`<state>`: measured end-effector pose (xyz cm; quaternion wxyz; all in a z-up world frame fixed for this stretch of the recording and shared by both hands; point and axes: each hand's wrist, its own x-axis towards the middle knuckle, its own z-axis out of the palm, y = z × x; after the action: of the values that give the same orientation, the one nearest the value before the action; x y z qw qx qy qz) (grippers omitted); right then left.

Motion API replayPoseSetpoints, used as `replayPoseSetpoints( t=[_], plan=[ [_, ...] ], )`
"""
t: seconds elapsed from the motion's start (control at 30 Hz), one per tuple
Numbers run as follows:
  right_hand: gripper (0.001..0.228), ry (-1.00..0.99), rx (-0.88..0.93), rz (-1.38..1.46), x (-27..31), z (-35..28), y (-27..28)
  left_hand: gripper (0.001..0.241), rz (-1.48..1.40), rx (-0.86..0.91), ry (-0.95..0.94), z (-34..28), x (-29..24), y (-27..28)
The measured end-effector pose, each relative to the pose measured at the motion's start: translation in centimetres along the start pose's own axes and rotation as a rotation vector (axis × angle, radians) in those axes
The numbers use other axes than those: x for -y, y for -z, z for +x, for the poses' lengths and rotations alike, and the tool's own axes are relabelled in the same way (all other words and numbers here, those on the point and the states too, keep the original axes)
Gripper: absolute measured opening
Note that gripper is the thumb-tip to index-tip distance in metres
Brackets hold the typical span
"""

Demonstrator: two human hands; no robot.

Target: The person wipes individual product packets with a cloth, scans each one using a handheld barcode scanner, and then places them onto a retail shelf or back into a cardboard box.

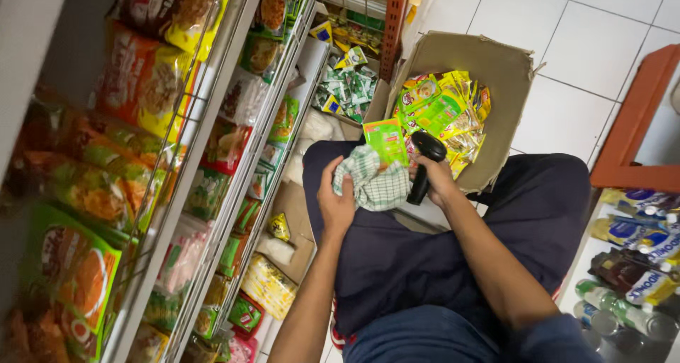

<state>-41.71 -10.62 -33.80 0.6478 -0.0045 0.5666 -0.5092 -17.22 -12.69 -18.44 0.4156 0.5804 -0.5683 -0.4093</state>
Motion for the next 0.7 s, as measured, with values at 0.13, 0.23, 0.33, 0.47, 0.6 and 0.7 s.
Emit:
replayPoseSetpoints(
  t=[0.13,0.23,0.33,0.47,0.6,0.7],
  plan=[
    [0.021,-0.020,-0.015,0.070,-0.9,2.1,-1.8,0.036,-0.002,-0.030,0.018,0.1,0.7,-0.3],
    [0.026,-0.174,0.023,0.117,-0.6,1.5,-2.8,0.037,-0.092,-0.052,0.017,0.2,1.0,-0.3],
    [0.030,-0.168,0.030,0.041,-0.9,1.5,-2.2,0.036,-0.049,-0.056,0.094,0.1,0.9,-0.3],
    [0.036,0.065,-0.072,-0.285,-0.4,1.6,-0.4,0.039,-0.084,-0.060,0.036,0.3,0.7,-0.8],
    [0.036,0.381,-0.068,-0.723,3.7,-3.6,-1.0,0.046,-0.051,-0.078,0.022,0.6,0.3,-0.8],
    [0.045,0.626,0.029,-0.843,7.2,-10.5,-3.7,0.052,-0.301,-0.079,0.238,0.5,-0.1,-1.3]
  ],
)
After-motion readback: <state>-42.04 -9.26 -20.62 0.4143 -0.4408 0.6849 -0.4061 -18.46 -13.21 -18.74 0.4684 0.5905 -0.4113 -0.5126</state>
